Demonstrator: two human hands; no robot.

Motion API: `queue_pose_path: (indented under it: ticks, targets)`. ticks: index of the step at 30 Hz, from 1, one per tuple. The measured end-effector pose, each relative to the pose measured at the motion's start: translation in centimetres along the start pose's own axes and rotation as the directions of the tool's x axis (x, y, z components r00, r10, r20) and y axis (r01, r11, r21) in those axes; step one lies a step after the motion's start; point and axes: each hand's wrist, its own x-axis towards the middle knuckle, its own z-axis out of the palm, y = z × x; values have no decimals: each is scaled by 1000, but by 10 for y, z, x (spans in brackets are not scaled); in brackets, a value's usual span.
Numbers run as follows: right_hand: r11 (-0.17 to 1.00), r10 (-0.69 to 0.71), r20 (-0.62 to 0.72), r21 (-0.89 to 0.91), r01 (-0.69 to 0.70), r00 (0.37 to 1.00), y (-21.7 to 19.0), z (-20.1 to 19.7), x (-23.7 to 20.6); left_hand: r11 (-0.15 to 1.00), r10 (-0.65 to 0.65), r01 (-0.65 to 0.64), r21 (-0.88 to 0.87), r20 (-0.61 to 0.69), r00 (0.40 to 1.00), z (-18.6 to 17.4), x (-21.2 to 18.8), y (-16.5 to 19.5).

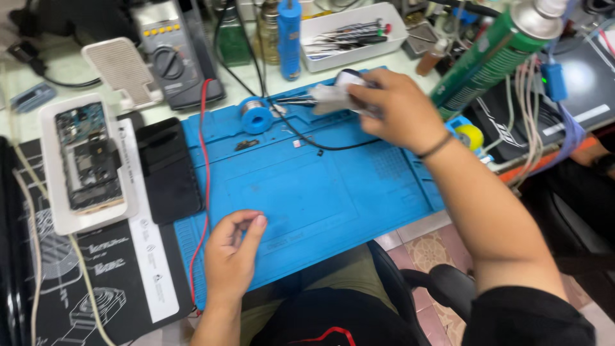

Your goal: The person opens a smartphone and uses a screwdriver to remove screws and pry open internal components. They manipulate the battery and internal parts with their hands and the tool, then place the back cover aside.

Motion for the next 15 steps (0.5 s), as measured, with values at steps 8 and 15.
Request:
queue_pose_path:
  ticks: [8,15]
  targets:
    - [997,78,15,-11,-78,997,-26,22,8,999,7,-6,32,-22,1000,-2,4,5]
    - [961,254,-47,-99,-258,966,-27,-12,-69,1000,24,-24,17,1,1000,2,4,5]
